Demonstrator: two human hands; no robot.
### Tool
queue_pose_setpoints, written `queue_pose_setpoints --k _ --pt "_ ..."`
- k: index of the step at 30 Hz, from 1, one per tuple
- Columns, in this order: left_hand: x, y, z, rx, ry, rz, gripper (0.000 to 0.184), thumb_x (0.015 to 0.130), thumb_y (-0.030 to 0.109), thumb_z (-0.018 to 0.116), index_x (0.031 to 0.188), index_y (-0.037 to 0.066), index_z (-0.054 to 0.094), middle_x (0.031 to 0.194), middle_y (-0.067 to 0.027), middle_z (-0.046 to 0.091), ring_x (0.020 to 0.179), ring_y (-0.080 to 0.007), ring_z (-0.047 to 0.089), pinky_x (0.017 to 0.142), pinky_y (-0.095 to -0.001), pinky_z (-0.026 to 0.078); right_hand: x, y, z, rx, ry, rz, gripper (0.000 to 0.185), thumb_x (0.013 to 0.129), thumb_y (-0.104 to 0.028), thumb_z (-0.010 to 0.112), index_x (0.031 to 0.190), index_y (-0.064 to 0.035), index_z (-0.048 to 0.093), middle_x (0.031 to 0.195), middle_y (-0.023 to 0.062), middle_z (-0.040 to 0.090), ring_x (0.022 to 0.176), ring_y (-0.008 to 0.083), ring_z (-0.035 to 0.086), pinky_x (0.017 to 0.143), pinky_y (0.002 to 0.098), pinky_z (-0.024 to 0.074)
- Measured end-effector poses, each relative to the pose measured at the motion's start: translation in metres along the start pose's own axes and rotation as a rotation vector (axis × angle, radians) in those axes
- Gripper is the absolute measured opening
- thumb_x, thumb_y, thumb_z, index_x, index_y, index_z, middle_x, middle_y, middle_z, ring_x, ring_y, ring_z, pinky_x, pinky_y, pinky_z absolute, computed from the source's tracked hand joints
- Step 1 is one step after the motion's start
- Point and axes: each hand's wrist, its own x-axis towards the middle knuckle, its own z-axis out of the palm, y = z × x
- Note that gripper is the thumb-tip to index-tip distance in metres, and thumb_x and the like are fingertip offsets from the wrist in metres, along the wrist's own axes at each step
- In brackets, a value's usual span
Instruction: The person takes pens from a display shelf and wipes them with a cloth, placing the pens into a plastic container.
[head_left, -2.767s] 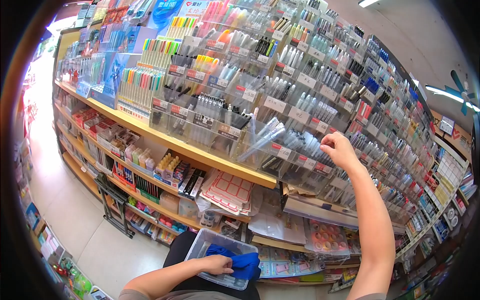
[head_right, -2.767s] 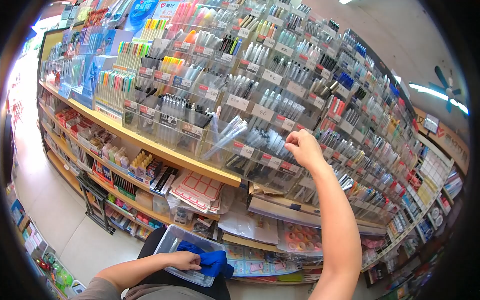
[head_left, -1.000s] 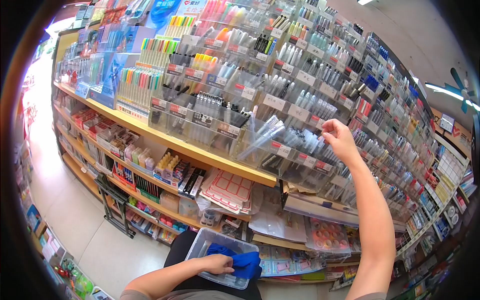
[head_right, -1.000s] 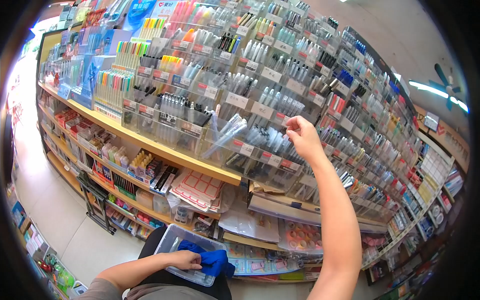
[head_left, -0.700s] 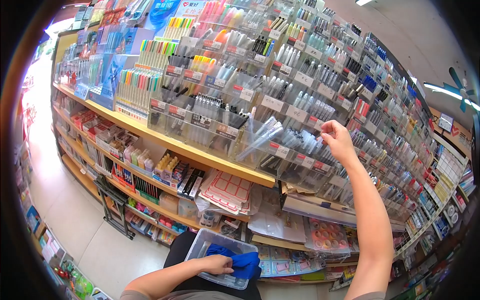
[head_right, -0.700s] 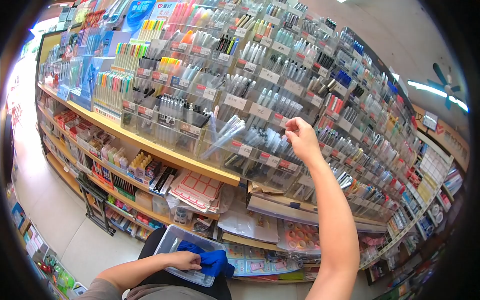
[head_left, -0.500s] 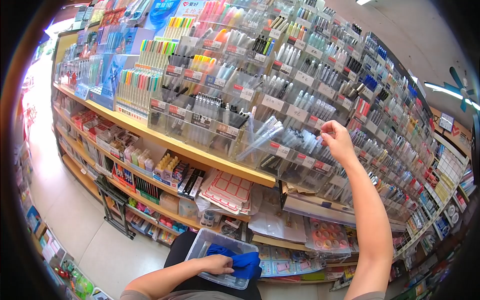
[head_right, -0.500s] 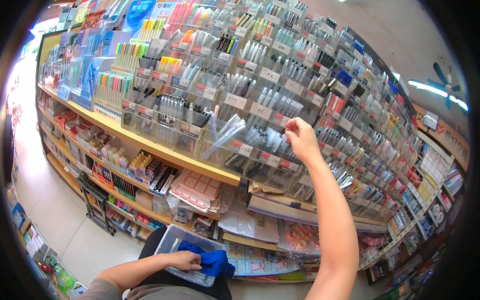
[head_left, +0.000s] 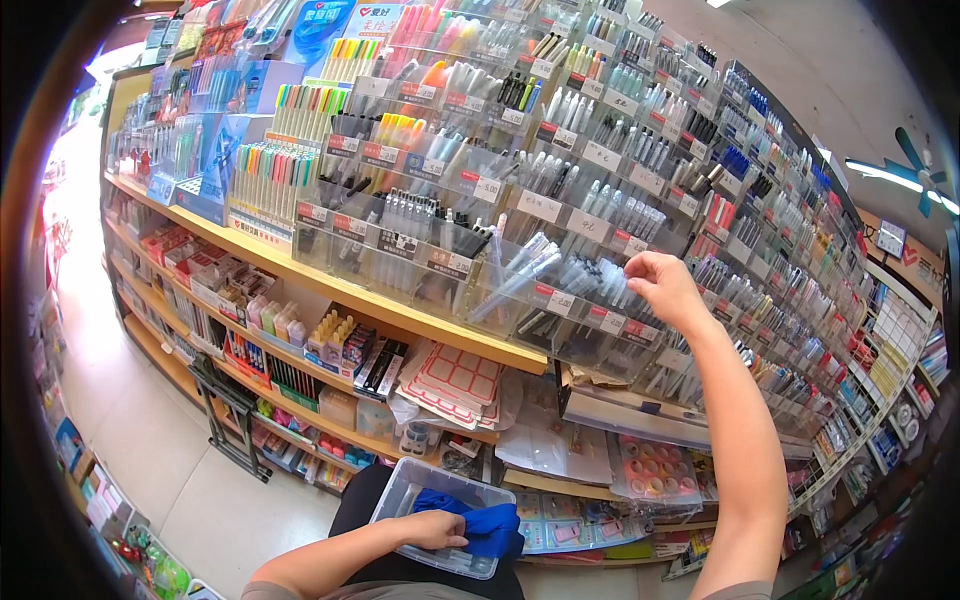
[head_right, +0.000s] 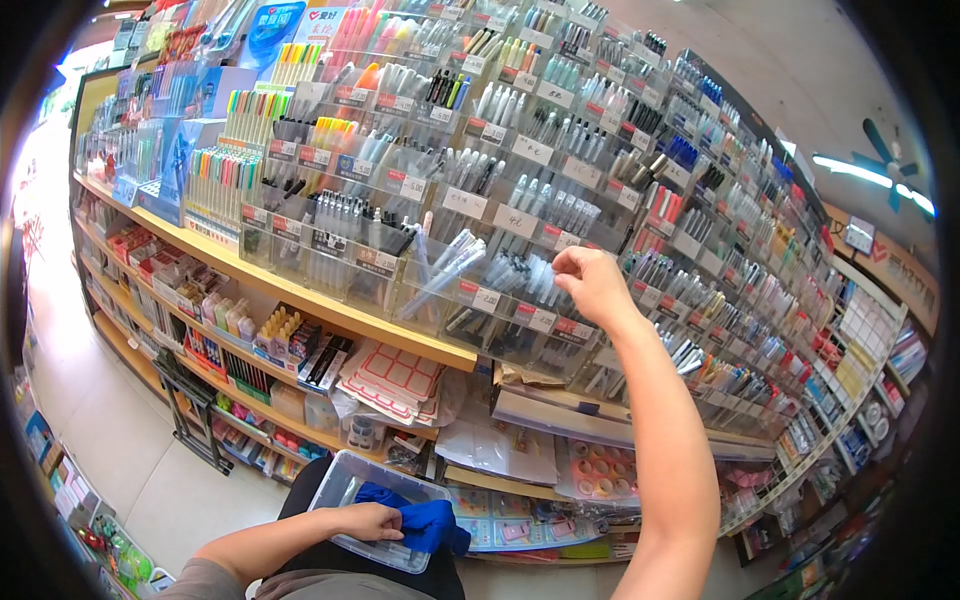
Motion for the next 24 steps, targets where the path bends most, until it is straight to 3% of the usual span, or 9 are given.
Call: queue_pose_setpoints --k 3,7,11,15,19,24 --pt "-0.001 0.001 -0.002 -0.008 -0.009 0.001 0.031 0.085 0.033 0.057 0.093 0.002 0.056 0.077 -0.0109 0.062 0.072 -0.0225 0.060 0.065 -0.0331 0.045 0.001 -0.012 -0.009 -0.138 0.132 -0.014 0.012 0.076 -0.004 0.059 0.087 -0.0007 0.063 0.079 0.0142 0.065 0.071 0.0214 0.063 0.066 0.0295 0.0476" --pt "-0.001 0.004 -0.003 -0.017 -0.013 -0.005 0.031 0.085 0.033 0.057 0.092 0.003 0.057 0.077 -0.0111 0.062 0.072 -0.0227 0.060 0.065 -0.0329 0.045 -0.002 0.002 -0.009 -0.416 -0.008 0.130 0.014 0.077 -0.008 0.059 0.089 -0.0042 0.064 0.087 0.0140 0.064 0.080 0.0268 0.062 0.071 0.0322 0.0473" --pt "-0.001 0.000 -0.002 -0.012 0.007 0.011 0.030 0.085 0.032 0.057 0.092 0.003 0.057 0.077 -0.0114 0.062 0.072 -0.0228 0.060 0.065 -0.0330 0.045 -0.004 0.007 -0.001 -0.219 -0.022 0.156 0.015 0.074 -0.009 0.062 0.087 -0.0025 0.063 0.085 0.0149 0.064 0.081 0.0268 0.062 0.071 0.0347 0.0470" --pt "-0.003 0.000 -0.001 -0.014 0.005 0.006 0.031 0.085 0.033 0.057 0.092 0.003 0.057 0.078 -0.0115 0.062 0.072 -0.0233 0.060 0.064 -0.0333 0.045 -0.001 0.002 -0.002 -0.293 -0.011 0.186 0.013 0.071 -0.008 0.064 0.082 -0.0011 0.061 0.080 0.0142 0.063 0.077 0.0266 0.061 0.068 0.0352 0.0465" --pt "0.000 0.000 0.000 -0.005 0.007 0.001 0.031 0.085 0.033 0.057 0.091 0.003 0.057 0.077 -0.0116 0.062 0.071 -0.0237 0.060 0.064 -0.0336 0.045 0.002 0.011 0.001 -0.292 0.083 0.078 0.014 0.074 -0.012 0.062 0.080 0.0006 0.063 0.076 0.0156 0.063 0.073 0.0277 0.061 0.068 0.0359 0.0466" --pt "0.000 -0.001 -0.001 0.001 0.003 0.007 0.031 0.085 0.034 0.057 0.091 0.003 0.057 0.076 -0.0115 0.062 0.071 -0.0239 0.060 0.063 -0.0341 0.045 0.008 -0.001 -0.013 -0.247 0.103 0.157 0.015 0.076 -0.013 0.060 0.081 0.0013 0.063 0.075 0.0170 0.063 0.071 0.0286 0.061 0.067 0.0361 0.0461"
